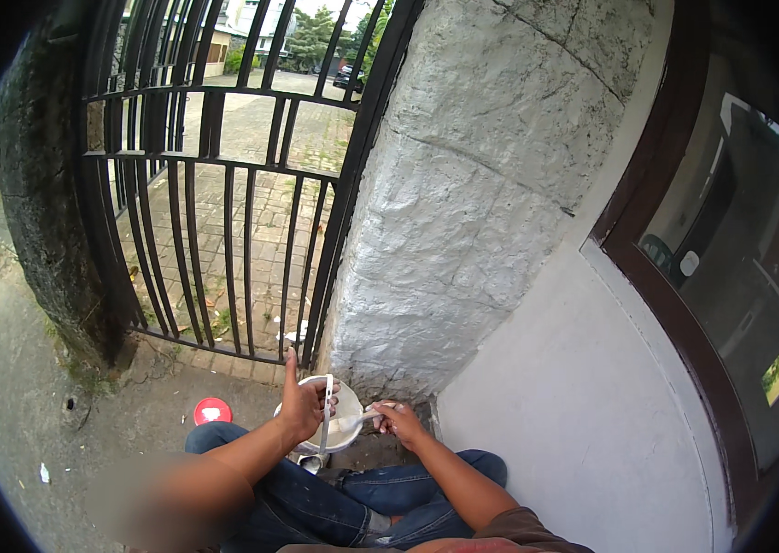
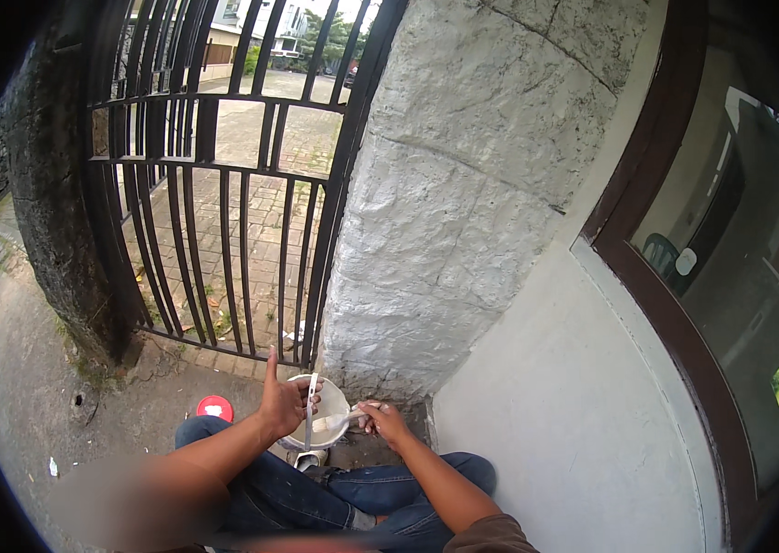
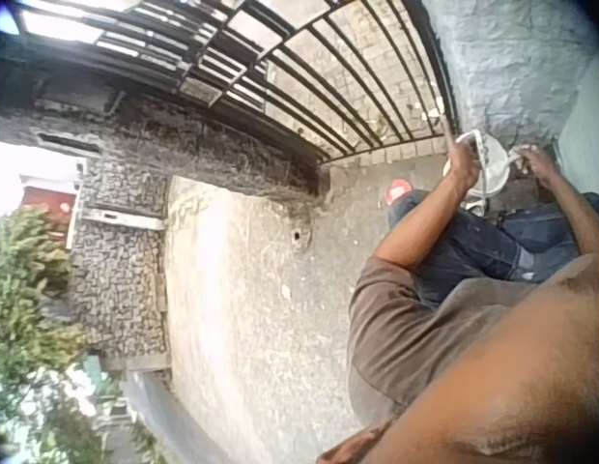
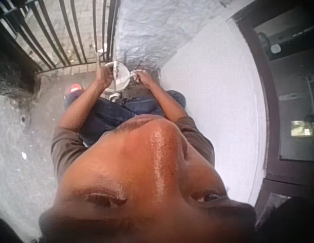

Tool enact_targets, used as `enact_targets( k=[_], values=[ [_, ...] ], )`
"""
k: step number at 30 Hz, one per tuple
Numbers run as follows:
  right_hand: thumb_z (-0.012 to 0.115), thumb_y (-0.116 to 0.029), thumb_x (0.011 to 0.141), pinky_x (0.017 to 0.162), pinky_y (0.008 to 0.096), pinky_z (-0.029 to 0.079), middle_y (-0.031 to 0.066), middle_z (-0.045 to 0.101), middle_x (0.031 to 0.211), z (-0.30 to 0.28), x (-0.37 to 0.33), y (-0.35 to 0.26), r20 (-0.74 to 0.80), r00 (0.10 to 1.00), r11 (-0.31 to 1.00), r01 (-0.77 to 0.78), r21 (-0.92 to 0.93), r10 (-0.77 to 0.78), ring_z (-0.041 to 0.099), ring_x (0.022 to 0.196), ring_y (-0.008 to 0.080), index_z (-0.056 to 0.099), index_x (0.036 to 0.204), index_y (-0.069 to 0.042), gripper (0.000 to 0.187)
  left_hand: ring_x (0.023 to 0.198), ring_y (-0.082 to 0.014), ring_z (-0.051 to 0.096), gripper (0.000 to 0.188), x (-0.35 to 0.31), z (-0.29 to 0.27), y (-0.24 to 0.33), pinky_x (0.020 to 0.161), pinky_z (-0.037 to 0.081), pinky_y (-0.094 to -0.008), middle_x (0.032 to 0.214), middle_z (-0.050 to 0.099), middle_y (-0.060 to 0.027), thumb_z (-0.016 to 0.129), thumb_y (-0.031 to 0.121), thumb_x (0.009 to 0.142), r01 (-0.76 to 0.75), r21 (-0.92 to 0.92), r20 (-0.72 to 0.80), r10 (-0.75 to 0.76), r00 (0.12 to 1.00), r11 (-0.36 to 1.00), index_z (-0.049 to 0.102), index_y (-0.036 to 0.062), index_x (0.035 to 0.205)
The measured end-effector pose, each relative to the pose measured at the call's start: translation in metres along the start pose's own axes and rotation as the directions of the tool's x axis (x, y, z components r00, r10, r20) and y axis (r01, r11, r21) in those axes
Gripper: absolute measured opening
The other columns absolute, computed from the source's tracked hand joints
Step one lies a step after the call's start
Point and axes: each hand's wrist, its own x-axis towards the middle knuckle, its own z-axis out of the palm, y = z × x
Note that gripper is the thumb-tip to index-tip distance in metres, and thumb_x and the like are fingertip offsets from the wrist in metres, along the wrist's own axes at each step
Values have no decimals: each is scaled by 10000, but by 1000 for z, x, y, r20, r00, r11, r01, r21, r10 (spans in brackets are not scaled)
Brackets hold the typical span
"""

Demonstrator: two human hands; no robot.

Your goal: The person paints the bottom edge of a textured exterior wall with white paint using a small brush.

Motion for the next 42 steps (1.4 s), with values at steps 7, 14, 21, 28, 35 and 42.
enact_targets(
  k=[7,14,21,28,35,42],
  values=[
    [636,-307,1047,541,229,435,27,674,738,-9,-4,-5,13,1000,1000,19,19,-19,571,582,80,720,1083,-66,258,803,-186,516,1210,0,6,-1,740,403,-308,925,589,-32,270,1030,772,12,-30,-58,-14,998,999,638,-42,1196],
    [681,-245,1023,529,240,444,28,693,747,-2,-2,-7,81,995,990,71,-126,-61,572,578,74,737,1105,-31,236,847,-185,538,1126,1,7,-6,779,409,-302,978,619,-48,281,960,851,16,-35,-47,-17,999,999,640,-35,1236],
    [673,-226,1032,557,238,448,11,670,746,10,3,-29,97,995,954,45,-296,-17,575,621,64,730,1147,-13,249,951,-177,513,1111,-5,15,1,837,420,-308,1085,566,-50,343,897,900,42,-34,-111,-46,993,999,548,-85,1376],
    [710,-291,995,568,283,454,18,687,743,-1,9,-30,86,993,942,106,-318,-83,583,611,77,757,1172,-66,290,969,-170,515,1086,3,27,6,865,424,-294,1088,588,-35,367,883,909,123,-72,-135,-132,982,990,546,-69,1401],
    [721,-223,983,790,342,532,112,782,1050,-9,-5,-45,167,986,863,93,-496,-10,665,852,163,752,1262,-118,300,928,-172,529,1030,9,30,0,845,422,-287,1055,583,-50,355,862,930,148,-62,-156,-156,975,987,579,-62,1327],
    [726,-275,966,793,360,542,162,764,1148,-8,-8,-36,226,956,776,284,-564,-185,724,887,236,765,1258,-204,303,998,-189,520,1103,18,11,-11,906,431,-303,1137,587,-58,399,901,879,175,-10,-152,-175,973,984,548,-61,1398]
  ],
)
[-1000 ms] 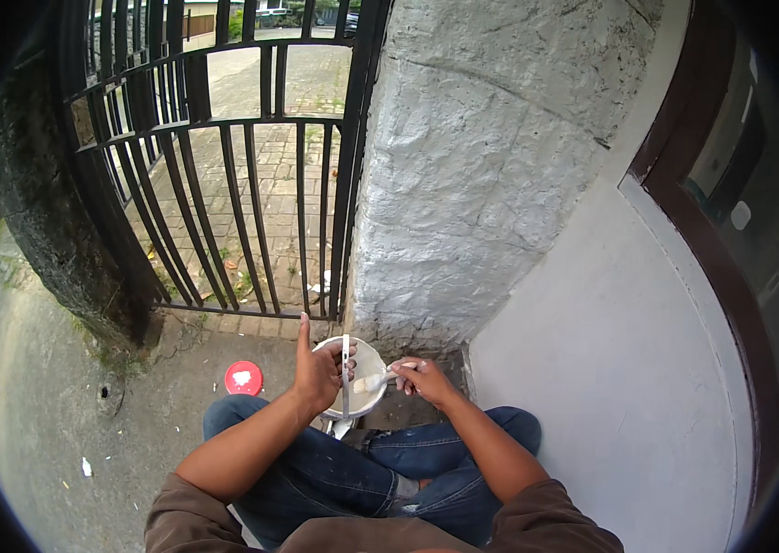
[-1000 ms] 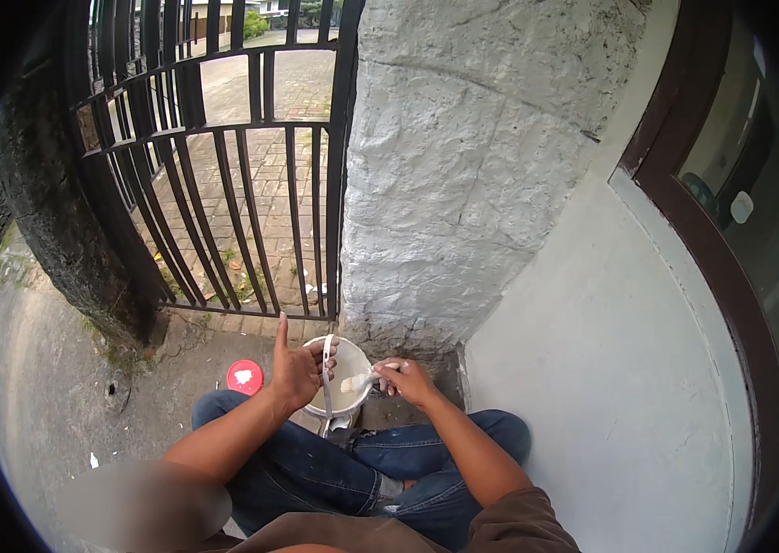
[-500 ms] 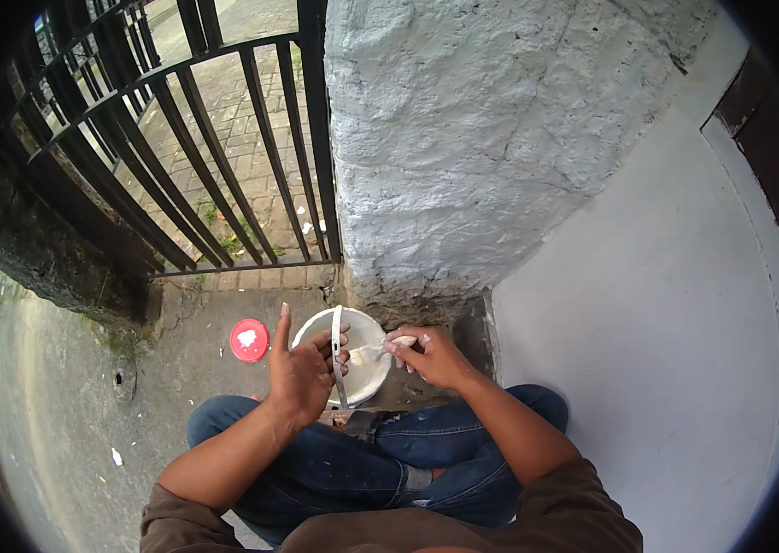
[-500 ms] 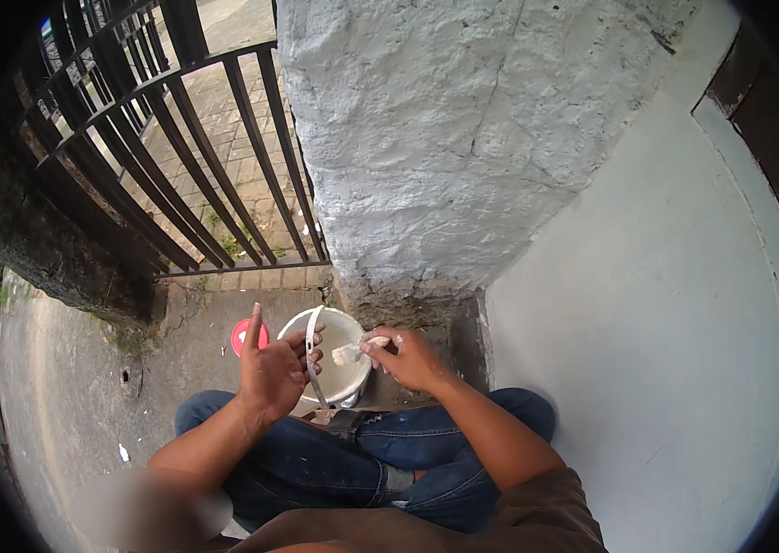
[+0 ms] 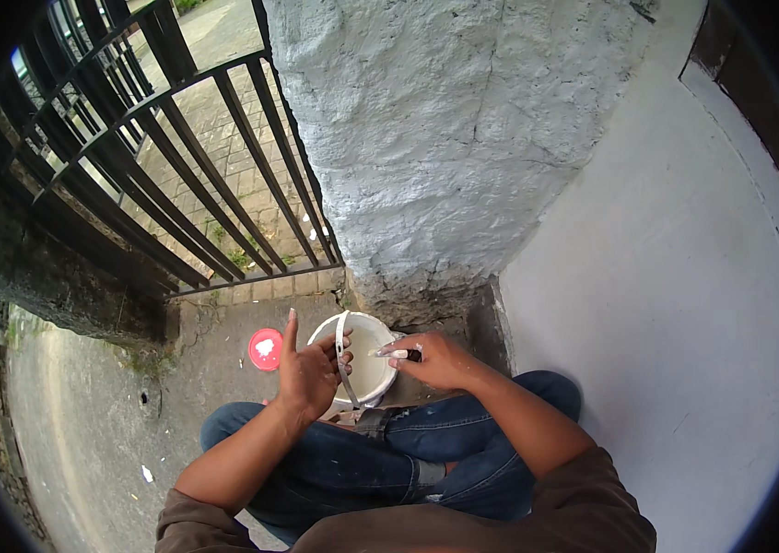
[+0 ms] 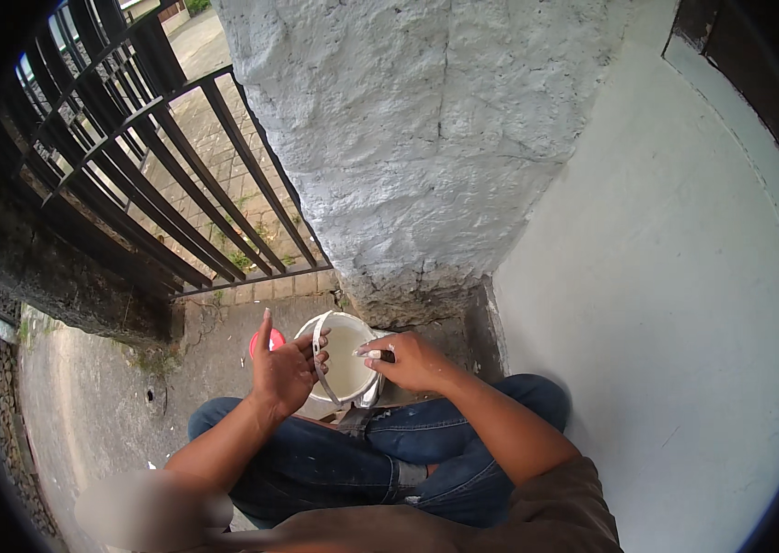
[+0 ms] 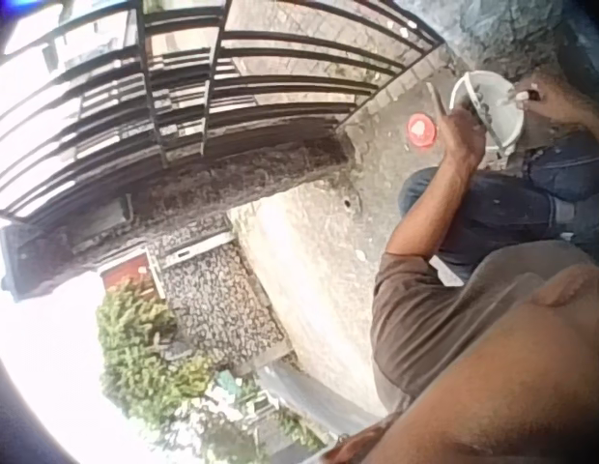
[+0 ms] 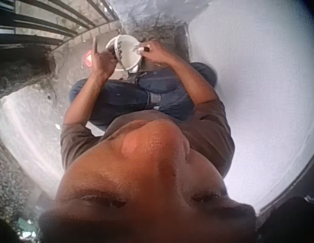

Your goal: The person paints the bottom edge of a textured exterior wall with white paint using a small brush.

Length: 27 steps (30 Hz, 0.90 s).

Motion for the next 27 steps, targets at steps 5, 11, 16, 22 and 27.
enact_targets(
  k=[5,11,16,22,27],
  values=[
    [718,-283,931,821,420,561,204,755,1077,3,-2,-3,45,999,998,24,-62,-21,720,876,342,766,1238,-150,338,900,-169,517,1024,0,4,-3,829,416,-297,1003,570,-36,386,886,896,-21,30,-73,23,997,999,604,-40,1274],
    [731,-302,916,752,407,552,202,753,909,2,-1,-10,77,992,995,-98,-32,100,709,753,321,784,1205,-156,328,960,-183,525,1076,2,-6,-2,872,432,-309,1091,590,-49,401,890,887,-17,64,-26,18,999,998,566,-60,1364],
    [740,-313,909,719,398,543,190,744,840,7,2,6,-6,1000,1000,-17,11,17,699,701,301,790,1195,-162,327,946,-184,531,1054,-3,3,-2,855,433,-301,1074,595,-51,392,884,896,-25,49,-41,27,999,998,581,-55,1335],
    [741,-330,905,778,406,556,199,759,928,2,2,-5,22,998,998,-53,29,52,730,805,330,790,1192,-157,339,946,-181,538,1041,2,-6,-2,861,435,-308,1065,602,-52,390,879,901,-11,30,6,11,1000,999,592,-52,1319],
    [741,-352,906,837,406,559,201,766,1004,2,0,-6,24,993,992,-113,64,111,742,891,342,790,1187,-150,349,949,-186,541,1039,1,-4,-2,868,434,-309,1060,606,-56,389,874,905,-17,23,14,17,1000,1000,593,-57,1320]
  ],
)
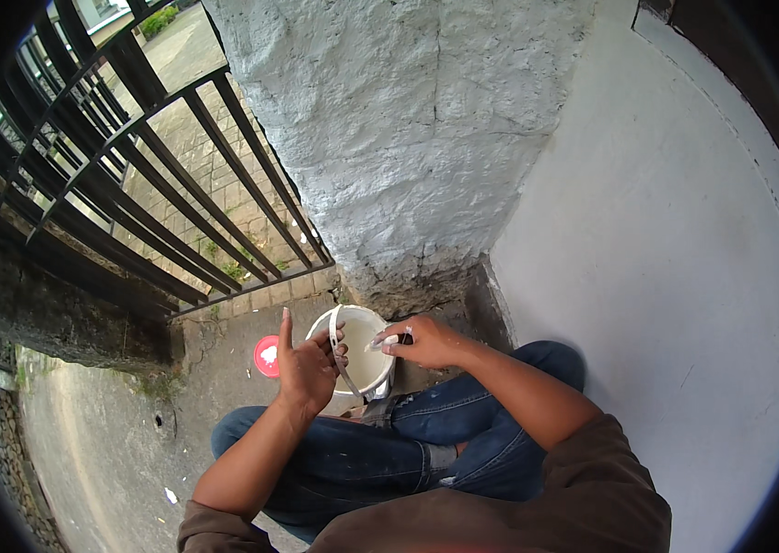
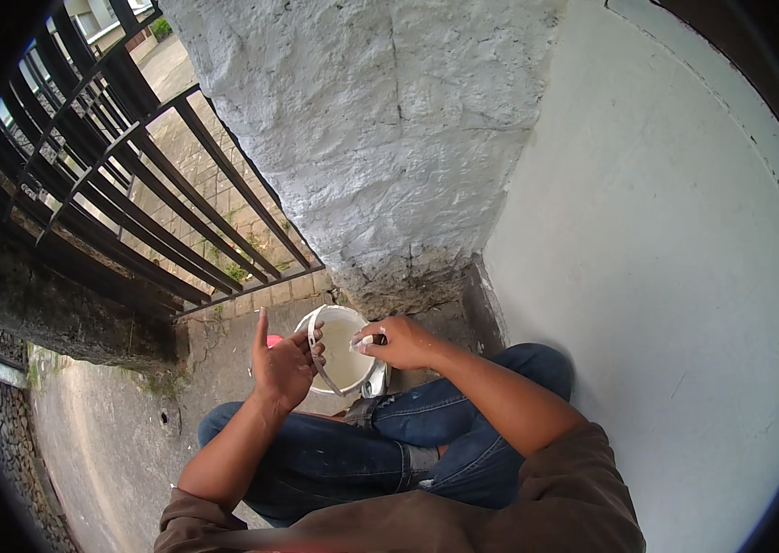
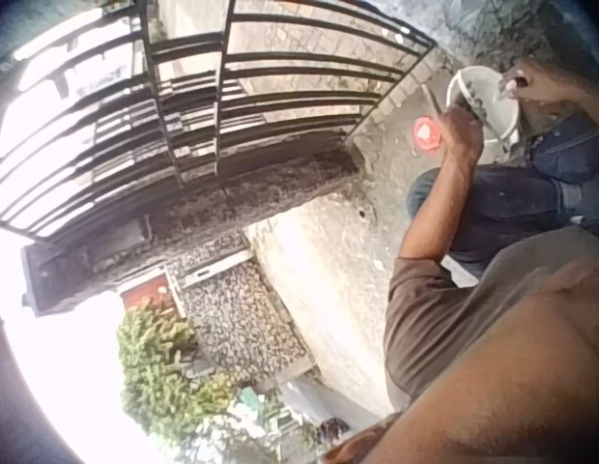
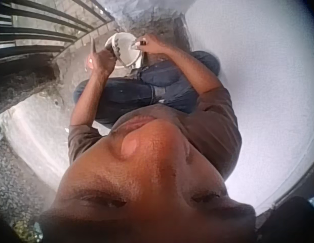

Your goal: The person paints the bottom edge of a textured exterior wall with white paint using a small brush.

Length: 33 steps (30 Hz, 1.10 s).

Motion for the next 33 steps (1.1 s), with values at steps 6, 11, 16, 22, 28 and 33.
enact_targets(
  k=[6,11,16,22,28,33],
  values=[
    [726,-385,925,852,409,557,206,765,1025,3,3,0,-12,1000,1000,14,-24,-15,739,919,360,781,1195,-139,369,943,-186,543,1020,-3,0,1,866,434,-310,1056,609,-59,388,862,912,-7,-4,-23,7,1000,1000,602,-54,1304],
    [628,-297,1053,606,306,486,42,664,759,15,15,26,-184,981,984,93,154,-64,606,650,108,703,1204,-35,312,881,-178,550,967,3,-5,4,831,447,-315,993,614,-42,382,831,938,-2,22,-40,3,999,1000,622,-48,1262],
    [594,-269,1071,616,263,464,49,652,767,-12,11,20,-381,924,767,215,605,41,577,675,99,681,1168,-26,275,807,-154,528,863,3,-7,10,764,433,-293,940,586,-18,392,767,984,-71,-27,-128,67,990,997,643,-28,1207],
    [513,-228,1109,719,291,452,84,636,884,-94,-32,-30,-820,566,438,760,479,-85,548,776,131,604,1236,-15,264,807,-146,526,808,4,-8,13,781,422,-299,938,578,-10,428,752,985,-109,23,-158,112,981,994,656,4,1191],
    [487,-237,1125,747,291,445,71,634,914,-140,-28,-71,-937,251,520,849,92,-243,525,810,120,584,1279,4,302,831,-149,530,786,8,-12,12,785,416,-303,947,587,-6,449,740,982,-96,49,-167,103,981,994,660,13,1194],
    [496,-208,1125,753,279,446,62,641,930,-145,-11,-64,-944,191,614,790,-15,-268,519,815,101,584,1292,9,288,833,-150,527,772,7,-11,11,779,412,-305,945,591,1,451,736,981,-97,14,-154,98,983,995,662,24,1192]
  ],
)
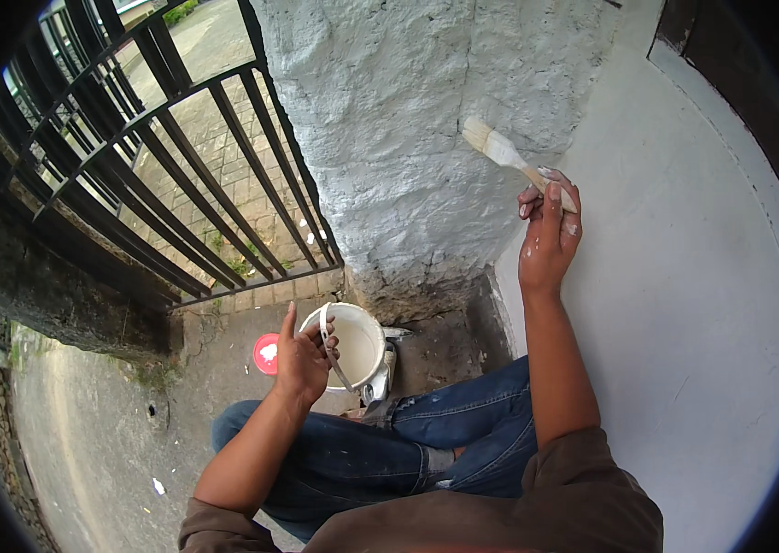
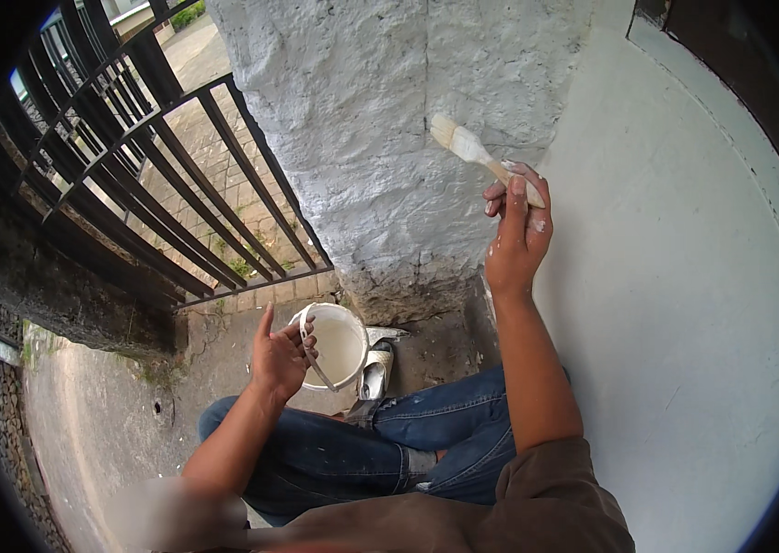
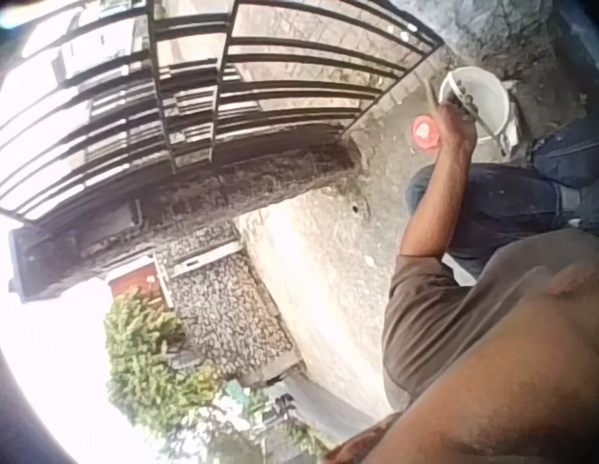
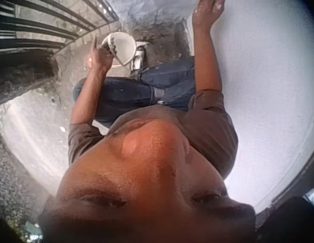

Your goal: The person paints the bottom edge of a textured exterior wall with white paint using a small brush.

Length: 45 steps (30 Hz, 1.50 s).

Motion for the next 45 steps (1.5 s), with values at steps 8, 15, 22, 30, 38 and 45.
enact_targets(
  k=[8,15,22,30,38,45],
  values=[
    [505,-152,1107,751,277,475,94,666,1006,2,-8,5,108,987,967,137,-214,-116,563,836,112,601,1284,19,264,832,-143,523,762,-5,6,0,775,409,-302,942,598,4,447,748,973,49,9,26,-50,998,999,659,39,1155],
    [560,-30,1044,750,322,561,179,700,1186,-6,-17,18,304,910,852,384,-356,-283,692,923,206,595,1281,36,248,840,-149,528,803,-4,8,0,784,408,-303,955,598,-5,444,766,963,49,7,19,-49,999,999,651,21,1178],
    [562,-22,1039,751,334,575,177,704,1204,-1,-7,12,274,936,825,331,-459,-222,711,905,228,594,1276,31,246,845,-153,529,825,-3,6,0,796,412,-301,963,600,-11,439,773,959,24,13,19,-24,1000,1000,645,11,1198],
    [560,-12,1035,775,323,565,181,703,1182,7,-21,15,266,928,802,361,-477,-260,707,910,222,592,1296,45,269,844,-152,514,871,-3,9,4,784,418,-297,961,599,-7,418,769,968,21,-7,50,-21,999,1000,631,-28,1248],
    [544,-35,1058,784,314,559,168,693,1196,14,-9,13,181,961,886,263,-383,-207,697,943,196,603,1305,50,268,868,-155,515,889,-7,5,1,792,419,-298,977,599,-11,427,778,958,55,-15,57,-54,997,998,628,-26,1279],
    [530,-37,1072,815,306,545,172,686,1167,10,-10,16,123,950,916,308,-258,-286,631,903,170,589,1330,43,277,884,-163,517,899,-7,9,1,804,423,-302,1006,595,-17,439,782,948,68,-9,60,-67,996,998,614,-27,1298]
  ],
)
